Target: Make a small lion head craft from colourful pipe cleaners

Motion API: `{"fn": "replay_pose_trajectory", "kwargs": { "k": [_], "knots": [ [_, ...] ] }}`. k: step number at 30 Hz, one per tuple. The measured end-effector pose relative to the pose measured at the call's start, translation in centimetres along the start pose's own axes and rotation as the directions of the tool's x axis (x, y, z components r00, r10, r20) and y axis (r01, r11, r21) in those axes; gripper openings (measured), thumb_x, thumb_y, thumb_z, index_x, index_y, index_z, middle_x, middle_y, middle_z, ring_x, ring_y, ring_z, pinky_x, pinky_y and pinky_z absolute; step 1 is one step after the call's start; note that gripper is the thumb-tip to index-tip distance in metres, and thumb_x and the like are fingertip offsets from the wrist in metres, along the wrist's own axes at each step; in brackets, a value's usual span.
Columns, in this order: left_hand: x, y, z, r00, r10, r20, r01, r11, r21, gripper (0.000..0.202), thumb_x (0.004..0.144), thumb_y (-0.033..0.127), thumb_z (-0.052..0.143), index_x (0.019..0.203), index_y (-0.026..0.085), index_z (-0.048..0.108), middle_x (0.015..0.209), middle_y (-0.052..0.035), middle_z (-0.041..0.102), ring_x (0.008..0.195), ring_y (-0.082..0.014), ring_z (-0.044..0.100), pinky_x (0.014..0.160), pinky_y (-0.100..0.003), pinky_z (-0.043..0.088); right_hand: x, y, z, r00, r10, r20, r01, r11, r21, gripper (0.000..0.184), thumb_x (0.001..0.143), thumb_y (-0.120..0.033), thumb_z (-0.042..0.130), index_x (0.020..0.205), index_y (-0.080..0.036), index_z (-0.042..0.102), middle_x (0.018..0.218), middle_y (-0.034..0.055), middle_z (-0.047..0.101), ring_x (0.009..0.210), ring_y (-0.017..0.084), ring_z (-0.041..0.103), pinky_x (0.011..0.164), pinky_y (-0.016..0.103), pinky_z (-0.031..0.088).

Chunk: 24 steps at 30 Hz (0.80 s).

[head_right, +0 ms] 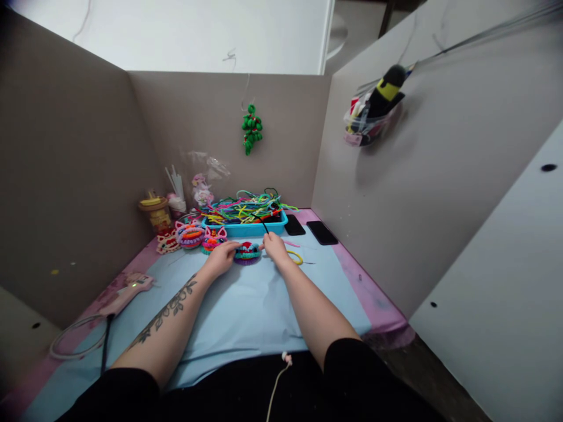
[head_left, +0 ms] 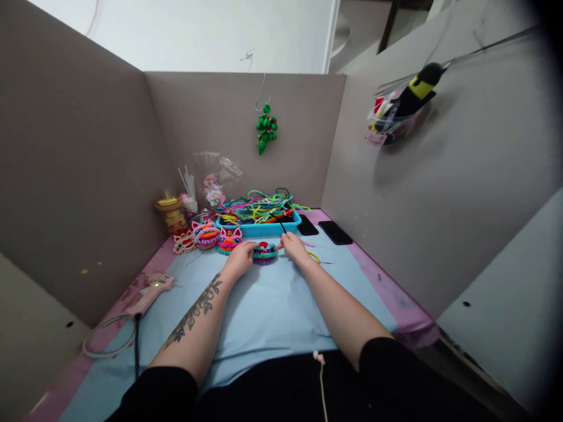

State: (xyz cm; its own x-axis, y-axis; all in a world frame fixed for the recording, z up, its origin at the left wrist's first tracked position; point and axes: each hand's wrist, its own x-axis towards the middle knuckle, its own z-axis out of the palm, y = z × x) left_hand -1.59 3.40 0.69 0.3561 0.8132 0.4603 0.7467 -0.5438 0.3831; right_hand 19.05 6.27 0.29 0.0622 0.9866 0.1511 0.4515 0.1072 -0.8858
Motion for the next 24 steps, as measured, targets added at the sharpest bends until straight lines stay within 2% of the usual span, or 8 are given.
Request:
{"fn": "replay_pose_trajectory", "kwargs": {
  "k": [6,12,19,24],
  "knots": [
    [0.0,-0.16,0.18,1.0,0.004,-0.002,-0.004,1.0,-0.013,0.042,0.078,0.009,0.038,0.109,0.016,0.065,0.112,-0.0078,0.065,0.103,-0.0201,0.059,0.094,-0.034,0.046,-0.32,-0.27,0.21,0.999,0.014,0.051,-0.014,1.0,0.004,0.019,0.084,-0.031,0.038,0.07,-0.02,0.046,0.069,0.0025,0.069,0.049,0.012,0.048,0.049,0.022,0.035],
    [-0.02,-0.05,0.14,1.0,0.003,-0.013,-0.004,1.0,-0.015,0.041,0.078,0.009,0.039,0.107,0.016,0.066,0.111,-0.0079,0.065,0.102,-0.0201,0.059,0.094,-0.034,0.046,-0.64,-0.68,0.07,0.999,-0.043,0.0,0.043,0.999,0.006,0.021,0.084,-0.033,0.037,0.07,-0.021,0.047,0.065,0.0012,0.068,0.054,0.012,0.05,0.053,0.023,0.036],
    [-0.03,0.0,0.09,1.0,-0.001,-0.004,0.0,1.0,-0.01,0.041,0.078,0.009,0.038,0.108,0.015,0.066,0.112,-0.0081,0.065,0.104,-0.0199,0.059,0.094,-0.034,0.046,-0.82,-0.83,0.42,0.995,-0.073,0.073,0.069,0.996,0.049,0.02,0.082,-0.033,0.036,0.068,-0.021,0.043,0.066,0.0,0.068,0.049,0.011,0.047,0.052,0.022,0.036],
    [0.0,-0.25,0.02,1.0,-0.01,-0.027,0.01,1.0,-0.017,0.042,0.078,0.008,0.038,0.108,0.016,0.066,0.111,-0.0071,0.065,0.103,-0.0189,0.059,0.094,-0.034,0.046,-0.29,-0.44,-0.12,0.998,-0.066,0.017,0.065,0.996,0.057,0.022,0.083,-0.033,0.035,0.068,-0.02,0.046,0.063,0.0006,0.067,0.054,0.012,0.051,0.054,0.022,0.037]
  ]
}}
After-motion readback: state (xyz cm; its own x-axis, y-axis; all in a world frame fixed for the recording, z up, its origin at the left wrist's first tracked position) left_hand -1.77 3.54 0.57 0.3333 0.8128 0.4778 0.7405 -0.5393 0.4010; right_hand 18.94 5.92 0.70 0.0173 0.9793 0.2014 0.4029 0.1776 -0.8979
